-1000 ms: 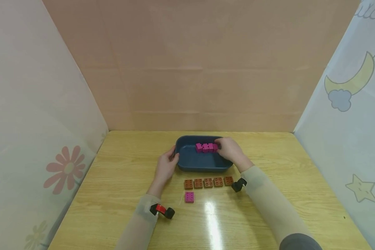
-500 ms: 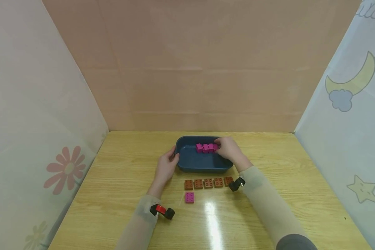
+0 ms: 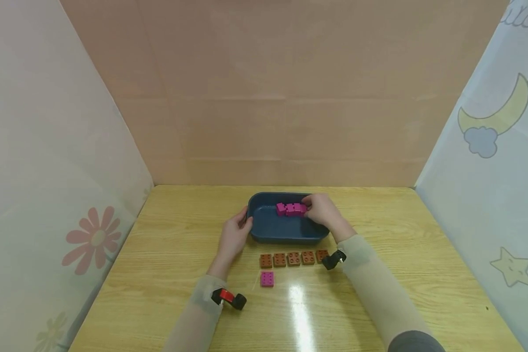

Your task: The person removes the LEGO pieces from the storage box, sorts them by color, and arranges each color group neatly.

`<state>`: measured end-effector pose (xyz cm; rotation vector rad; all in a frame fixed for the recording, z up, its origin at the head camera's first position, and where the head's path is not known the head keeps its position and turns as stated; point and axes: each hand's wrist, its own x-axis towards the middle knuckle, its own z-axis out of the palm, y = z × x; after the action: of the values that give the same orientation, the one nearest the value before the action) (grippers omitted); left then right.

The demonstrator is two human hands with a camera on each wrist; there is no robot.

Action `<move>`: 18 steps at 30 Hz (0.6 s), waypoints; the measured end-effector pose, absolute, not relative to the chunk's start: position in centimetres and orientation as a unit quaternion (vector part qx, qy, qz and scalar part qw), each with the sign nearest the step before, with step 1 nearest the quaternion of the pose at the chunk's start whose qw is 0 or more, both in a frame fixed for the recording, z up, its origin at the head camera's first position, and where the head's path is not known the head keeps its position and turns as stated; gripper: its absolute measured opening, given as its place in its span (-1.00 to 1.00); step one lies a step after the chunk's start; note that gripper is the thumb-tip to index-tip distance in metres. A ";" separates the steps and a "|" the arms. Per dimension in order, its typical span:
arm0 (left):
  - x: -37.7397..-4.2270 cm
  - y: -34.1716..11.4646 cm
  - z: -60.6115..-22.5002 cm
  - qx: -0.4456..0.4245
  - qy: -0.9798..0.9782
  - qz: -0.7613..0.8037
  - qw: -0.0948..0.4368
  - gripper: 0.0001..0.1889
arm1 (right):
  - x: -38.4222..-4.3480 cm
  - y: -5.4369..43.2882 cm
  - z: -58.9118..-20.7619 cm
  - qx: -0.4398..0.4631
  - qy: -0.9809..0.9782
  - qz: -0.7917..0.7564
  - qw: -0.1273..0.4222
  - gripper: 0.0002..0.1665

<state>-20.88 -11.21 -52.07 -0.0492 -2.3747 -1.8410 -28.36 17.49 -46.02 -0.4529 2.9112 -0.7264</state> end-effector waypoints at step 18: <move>-21.2 -11.2 -52.3 -0.021 -0.785 -0.615 0.065 -0.48 | -27.7 18.7 -45.5 -0.134 0.921 -0.360 0.066 -0.44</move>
<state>-21.25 -11.17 -52.30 -0.0630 -2.3705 -1.8572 -27.67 18.66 -45.48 -0.4055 2.7776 -1.0845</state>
